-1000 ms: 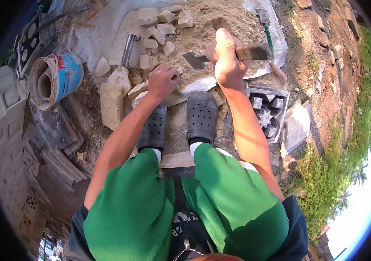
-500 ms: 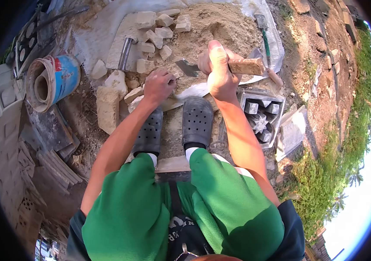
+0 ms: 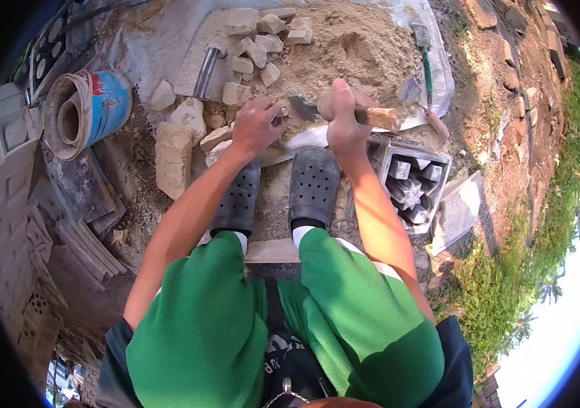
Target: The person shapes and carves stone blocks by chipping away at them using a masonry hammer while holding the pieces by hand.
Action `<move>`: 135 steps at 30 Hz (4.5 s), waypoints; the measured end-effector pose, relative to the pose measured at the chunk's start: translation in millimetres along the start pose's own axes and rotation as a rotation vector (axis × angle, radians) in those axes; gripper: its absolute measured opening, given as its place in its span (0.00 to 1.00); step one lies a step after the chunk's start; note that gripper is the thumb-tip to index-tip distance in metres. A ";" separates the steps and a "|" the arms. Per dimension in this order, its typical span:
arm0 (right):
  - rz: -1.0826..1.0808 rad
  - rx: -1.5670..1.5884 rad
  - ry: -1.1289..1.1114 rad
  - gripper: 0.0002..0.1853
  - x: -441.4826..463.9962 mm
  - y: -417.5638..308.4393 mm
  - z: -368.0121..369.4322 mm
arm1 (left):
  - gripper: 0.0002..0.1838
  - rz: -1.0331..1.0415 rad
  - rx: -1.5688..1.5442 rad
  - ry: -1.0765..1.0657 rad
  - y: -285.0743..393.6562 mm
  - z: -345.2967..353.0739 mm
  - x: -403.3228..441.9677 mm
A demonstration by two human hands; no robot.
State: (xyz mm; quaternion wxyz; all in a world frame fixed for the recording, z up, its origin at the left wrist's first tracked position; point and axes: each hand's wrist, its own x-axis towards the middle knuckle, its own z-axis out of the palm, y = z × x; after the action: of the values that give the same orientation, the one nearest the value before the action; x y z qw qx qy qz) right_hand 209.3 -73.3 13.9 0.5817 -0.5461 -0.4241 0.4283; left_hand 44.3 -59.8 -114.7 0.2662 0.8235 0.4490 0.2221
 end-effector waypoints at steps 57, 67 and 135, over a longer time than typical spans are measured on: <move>-0.025 0.404 -0.063 0.23 11.0 -14.6 -8.9 | 0.08 -0.253 -0.301 0.379 2.1 -41.2 -9.9; 0.024 0.328 0.063 0.24 37.8 19.9 -28.5 | 0.07 -0.266 -0.274 0.321 0.5 -47.6 -16.3; -0.111 0.140 -0.030 0.24 9.1 -44.1 14.0 | 0.12 -0.061 0.164 -0.079 1.2 -13.6 -14.2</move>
State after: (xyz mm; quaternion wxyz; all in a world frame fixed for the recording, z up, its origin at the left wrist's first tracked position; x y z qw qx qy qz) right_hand 199.9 -62.3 58.7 0.6350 -0.4732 -0.4314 0.4322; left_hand 29.8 -69.3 -105.4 0.2219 0.8366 0.4798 0.1439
